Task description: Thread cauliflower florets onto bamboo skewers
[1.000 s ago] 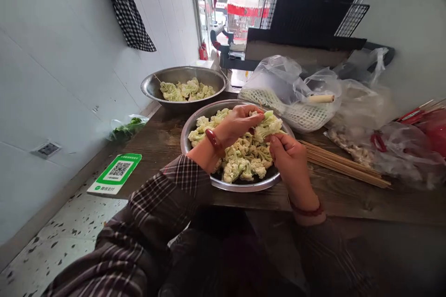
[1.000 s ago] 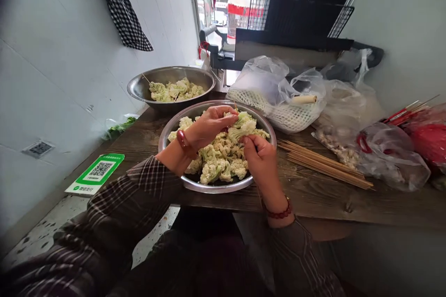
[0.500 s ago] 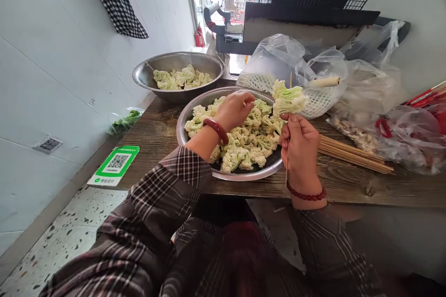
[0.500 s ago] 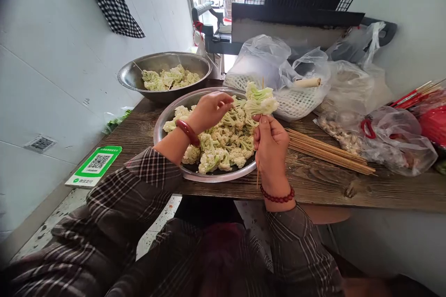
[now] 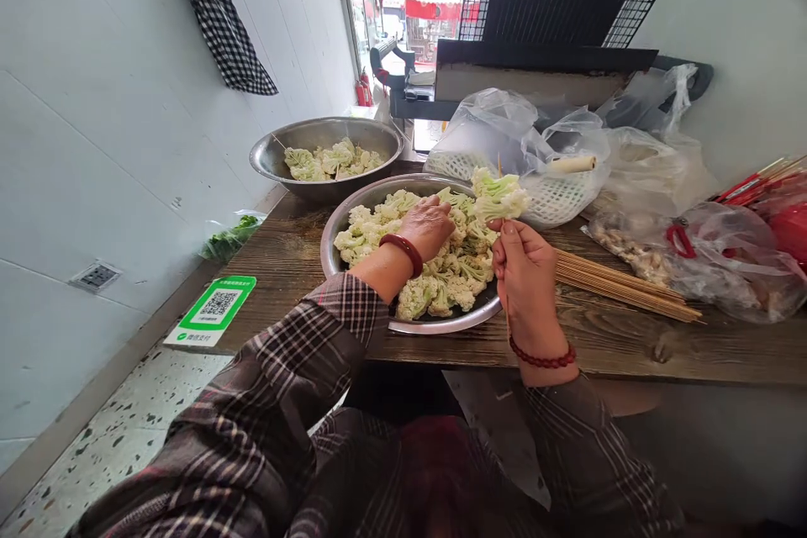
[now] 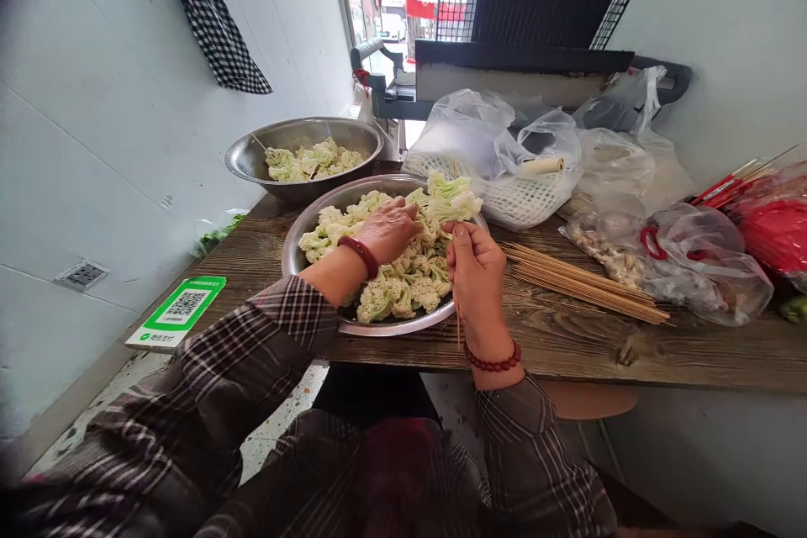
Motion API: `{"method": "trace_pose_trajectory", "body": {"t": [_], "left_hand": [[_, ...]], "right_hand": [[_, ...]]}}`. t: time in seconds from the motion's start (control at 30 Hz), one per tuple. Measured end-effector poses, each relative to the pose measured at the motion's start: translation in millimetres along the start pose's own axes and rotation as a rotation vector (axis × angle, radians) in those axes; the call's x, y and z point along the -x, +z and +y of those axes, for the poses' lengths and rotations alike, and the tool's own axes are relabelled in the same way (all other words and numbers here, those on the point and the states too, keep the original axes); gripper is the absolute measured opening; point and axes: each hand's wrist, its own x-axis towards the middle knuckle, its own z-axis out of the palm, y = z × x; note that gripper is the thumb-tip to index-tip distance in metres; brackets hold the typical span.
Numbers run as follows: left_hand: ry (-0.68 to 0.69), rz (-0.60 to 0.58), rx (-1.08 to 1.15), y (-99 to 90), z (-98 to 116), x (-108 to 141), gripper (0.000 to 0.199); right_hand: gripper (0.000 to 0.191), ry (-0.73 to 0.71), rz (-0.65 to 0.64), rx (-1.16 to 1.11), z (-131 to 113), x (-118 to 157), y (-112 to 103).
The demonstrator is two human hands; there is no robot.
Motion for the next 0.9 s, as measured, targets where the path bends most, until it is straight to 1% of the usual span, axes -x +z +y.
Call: {"method": "trace_pose_trajectory", "body": {"t": [0.07, 0.1, 0.17, 0.23, 0.27, 0.33, 0.37, 0.43, 0.47, 0.53, 0.63, 0.77, 0.9], "left_hand": [[-0.029, 0.032, -0.009, -3.7, 0.1, 0.5, 0.021], [-0.051, 0.068, 0.005, -5.2, -1.2, 0.7, 0.021], [-0.115, 0.184, 0.079, -7.4, -6.6, 0.6, 0.019], [-0.194, 0.336, 0.241, -8.5, -14.4, -0.3, 0.014], [-0.236, 0.407, 0.361, -8.9, -18.5, -0.9, 0.011], [-0.313, 0.513, 0.684, -9.8, -25.3, -1.8, 0.007], [-0.343, 0.538, 0.872, -10.5, -27.4, -1.9, 0.008], [-0.386, 0.553, 1.221, -12.6, -28.5, -1.3, 0.013], [-0.393, 0.556, 1.352, -14.0, -27.8, -0.6, 0.017], [-0.389, 0.570, 1.512, -16.9, -25.2, 0.8, 0.023], [-0.378, 0.616, 1.615, -20.7, -22.1, 2.0, 0.024], [-0.363, 0.710, 1.657, -24.3, -21.2, 2.1, 0.022], [-0.310, 0.724, 1.681, -27.9, -18.7, 3.6, 0.023]], "right_hand": [[0.032, 0.000, -0.002, 0.004, 0.5, -0.2, -0.2], [0.032, -0.003, -0.004, 0.003, 1.0, -0.4, -0.4], [0.032, -0.011, -0.012, 0.000, 2.5, -0.9, -0.9], [0.032, -0.011, -0.021, -0.001, 3.9, -1.3, -1.2], [0.032, -0.006, -0.026, -0.003, 4.4, -1.3, -1.2], [0.032, 0.008, -0.035, -0.013, 4.6, -1.3, -1.0], [0.032, 0.015, -0.039, -0.019, 4.4, -1.2, -0.8], [0.033, 0.033, -0.052, -0.027, 3.4, -0.8, -0.2], [0.033, 0.044, -0.064, -0.027, 2.9, -0.5, 0.0], [0.034, 0.068, -0.100, -0.012, 1.9, 0.2, 0.4], [0.037, 0.088, -0.181, 0.046, 1.3, 1.5, 0.6], [0.040, 0.093, -0.281, 0.127, 2.0, 2.6, 0.5], [0.040, 0.107, -0.322, 0.163, 3.3, 2.0, 0.8]]}}
